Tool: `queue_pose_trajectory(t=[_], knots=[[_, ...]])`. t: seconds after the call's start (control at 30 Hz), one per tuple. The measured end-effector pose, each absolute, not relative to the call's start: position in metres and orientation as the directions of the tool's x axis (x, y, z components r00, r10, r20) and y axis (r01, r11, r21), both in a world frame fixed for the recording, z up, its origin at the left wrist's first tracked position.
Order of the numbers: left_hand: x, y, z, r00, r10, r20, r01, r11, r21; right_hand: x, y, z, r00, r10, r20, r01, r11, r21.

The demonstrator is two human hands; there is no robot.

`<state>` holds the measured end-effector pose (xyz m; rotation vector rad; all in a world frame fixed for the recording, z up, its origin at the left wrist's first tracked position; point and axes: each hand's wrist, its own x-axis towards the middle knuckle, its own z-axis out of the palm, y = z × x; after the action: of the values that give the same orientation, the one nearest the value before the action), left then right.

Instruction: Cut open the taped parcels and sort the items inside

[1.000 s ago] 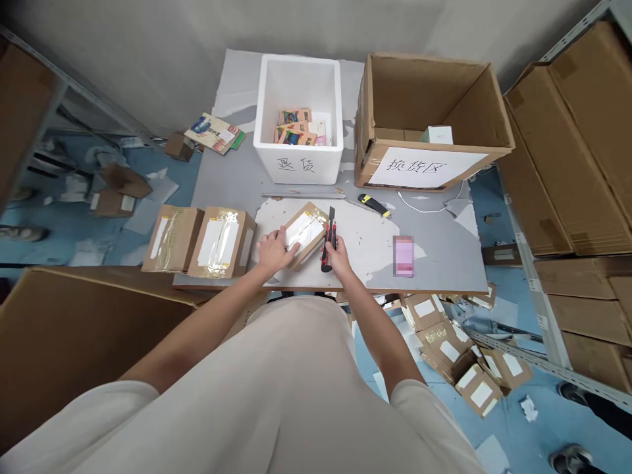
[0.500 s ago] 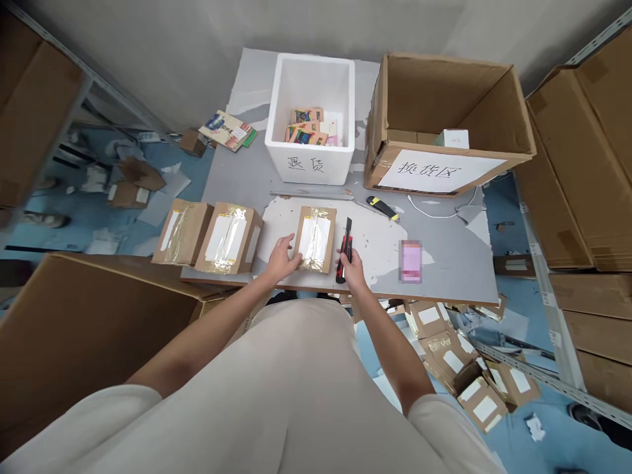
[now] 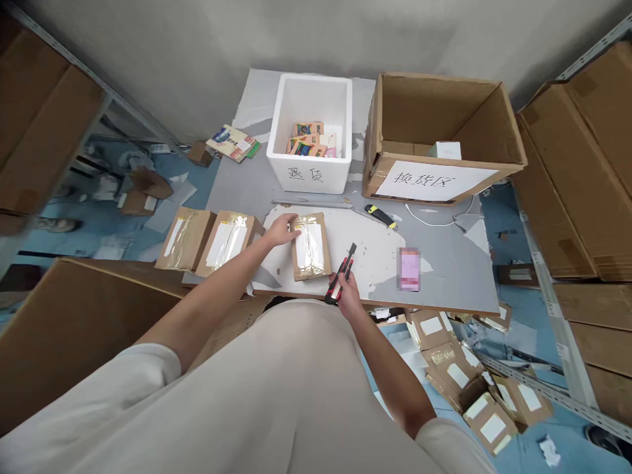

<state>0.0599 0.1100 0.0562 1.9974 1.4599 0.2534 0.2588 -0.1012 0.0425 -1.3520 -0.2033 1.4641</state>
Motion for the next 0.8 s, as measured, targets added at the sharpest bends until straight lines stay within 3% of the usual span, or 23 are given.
queue_pose_trajectory(t=[0.17,0.37,0.47,0.57,0.67,0.8], knots=[[0.041,0.043,0.054,0.036,0.987,-0.158,0.802,0.066,0.594,0.291,-0.05,0.041,0.331,0.814,-0.477,-0.515,-0.268,-0.815],[0.043,-0.02,0.048,-0.174,0.949,-0.264,0.761,0.3,0.576,0.317,-0.003,0.046,0.177,0.883,-0.434,-0.339,-0.36,-0.869],[0.044,-0.014,0.051,-0.113,0.989,-0.097,0.813,0.148,0.564,0.334,-0.015,0.054,0.16,0.894,-0.418,-0.163,-0.394,-0.905],[0.044,0.009,0.057,0.195,0.98,0.032,0.863,-0.187,0.47,0.35,-0.041,0.061,0.12,0.879,-0.461,0.011,-0.466,-0.885],[0.048,0.031,0.063,0.495,0.868,-0.029,0.819,-0.456,0.348,0.356,-0.067,0.065,0.048,0.849,-0.527,0.073,-0.529,-0.846],[0.057,0.041,0.062,0.591,0.79,-0.161,0.798,-0.544,0.259,0.354,-0.083,0.062,-0.019,0.823,-0.568,0.06,-0.566,-0.822]])
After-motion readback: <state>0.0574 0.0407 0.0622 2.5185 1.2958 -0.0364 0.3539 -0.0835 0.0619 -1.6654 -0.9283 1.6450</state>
